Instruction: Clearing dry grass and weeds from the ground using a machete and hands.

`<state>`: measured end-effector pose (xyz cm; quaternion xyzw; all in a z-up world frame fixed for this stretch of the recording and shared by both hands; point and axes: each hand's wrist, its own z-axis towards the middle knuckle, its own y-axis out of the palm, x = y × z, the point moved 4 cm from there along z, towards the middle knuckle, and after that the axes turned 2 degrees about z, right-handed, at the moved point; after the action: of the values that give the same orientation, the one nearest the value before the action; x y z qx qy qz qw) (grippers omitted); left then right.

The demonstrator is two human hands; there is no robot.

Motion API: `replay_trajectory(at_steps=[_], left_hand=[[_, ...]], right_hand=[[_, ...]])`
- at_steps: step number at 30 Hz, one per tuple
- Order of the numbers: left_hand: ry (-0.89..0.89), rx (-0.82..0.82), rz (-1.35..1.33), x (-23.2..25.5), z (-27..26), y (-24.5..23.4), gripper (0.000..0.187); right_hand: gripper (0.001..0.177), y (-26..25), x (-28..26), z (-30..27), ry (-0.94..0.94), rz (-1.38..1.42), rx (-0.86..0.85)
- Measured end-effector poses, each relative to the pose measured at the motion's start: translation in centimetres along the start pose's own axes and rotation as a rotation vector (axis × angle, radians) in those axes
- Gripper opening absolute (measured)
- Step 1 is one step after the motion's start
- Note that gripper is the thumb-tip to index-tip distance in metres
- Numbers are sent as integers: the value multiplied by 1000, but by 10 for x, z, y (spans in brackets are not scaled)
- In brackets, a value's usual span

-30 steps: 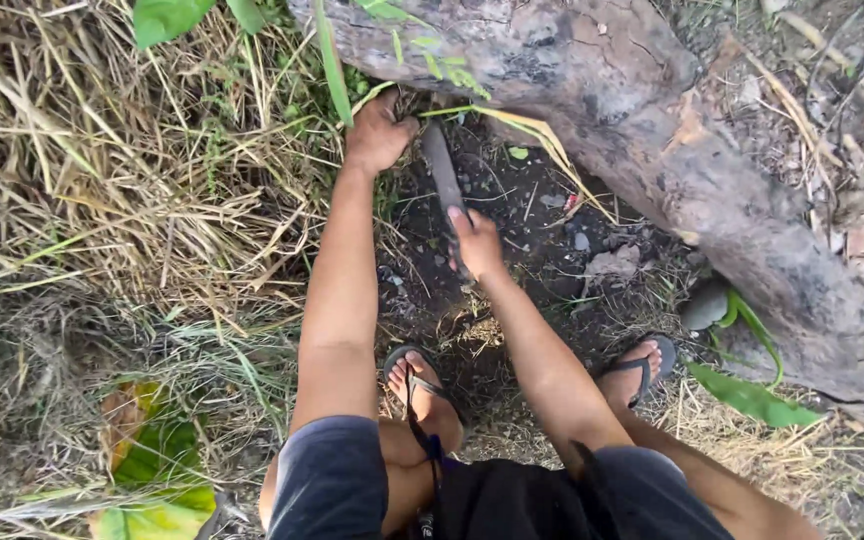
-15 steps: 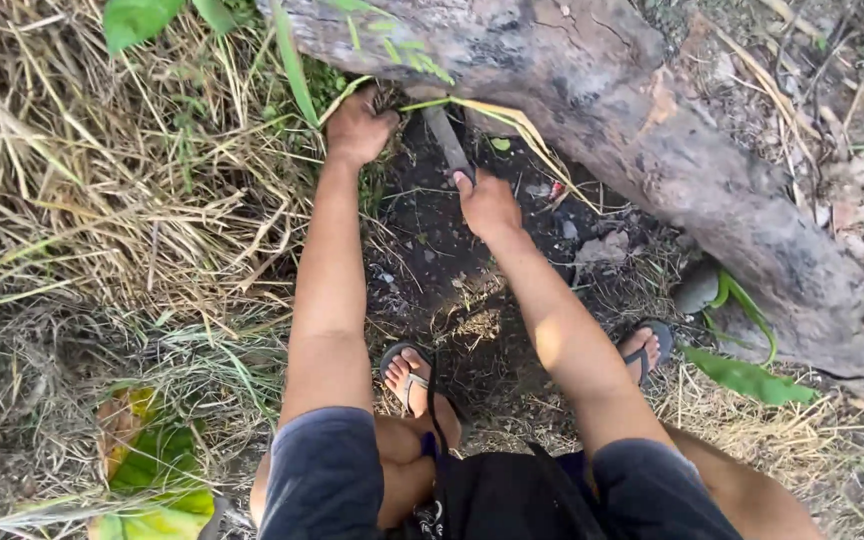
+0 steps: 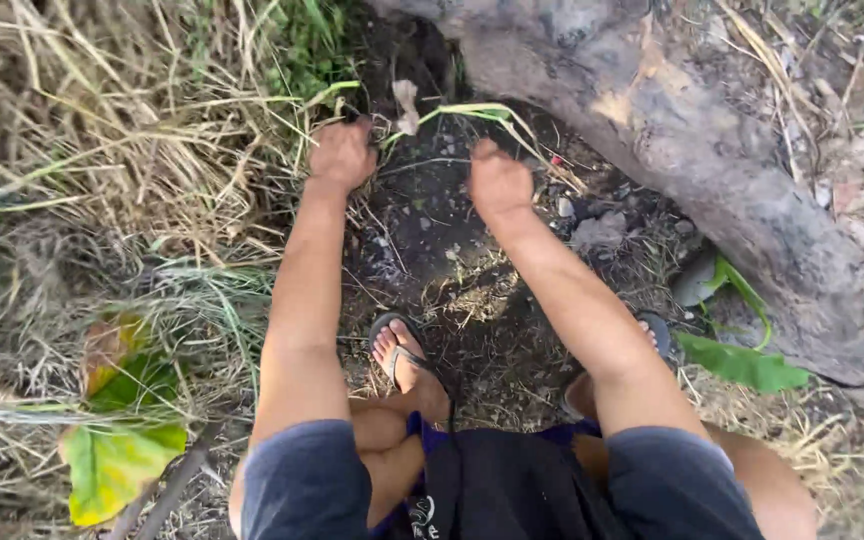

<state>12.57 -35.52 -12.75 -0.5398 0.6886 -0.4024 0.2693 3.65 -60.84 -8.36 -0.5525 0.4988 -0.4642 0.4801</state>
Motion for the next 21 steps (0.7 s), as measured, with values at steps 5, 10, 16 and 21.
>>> replay_trajectory(at_steps=[5,10,16,21], left_hand=[[55,-231,90,11,-40,-37,35],[319,-264,541,16,-72,-34,33],[198,-41,672,92,-53,-83,50],[85,-62,-24,106,32,-86,37]], right_hand=[[29,1,31,-34,96,376,-209],[40,40,64,-68,162,499,-259],[41,44,25,-89,605,1151,-744],[46,34,5,-87,565,1113,-828]])
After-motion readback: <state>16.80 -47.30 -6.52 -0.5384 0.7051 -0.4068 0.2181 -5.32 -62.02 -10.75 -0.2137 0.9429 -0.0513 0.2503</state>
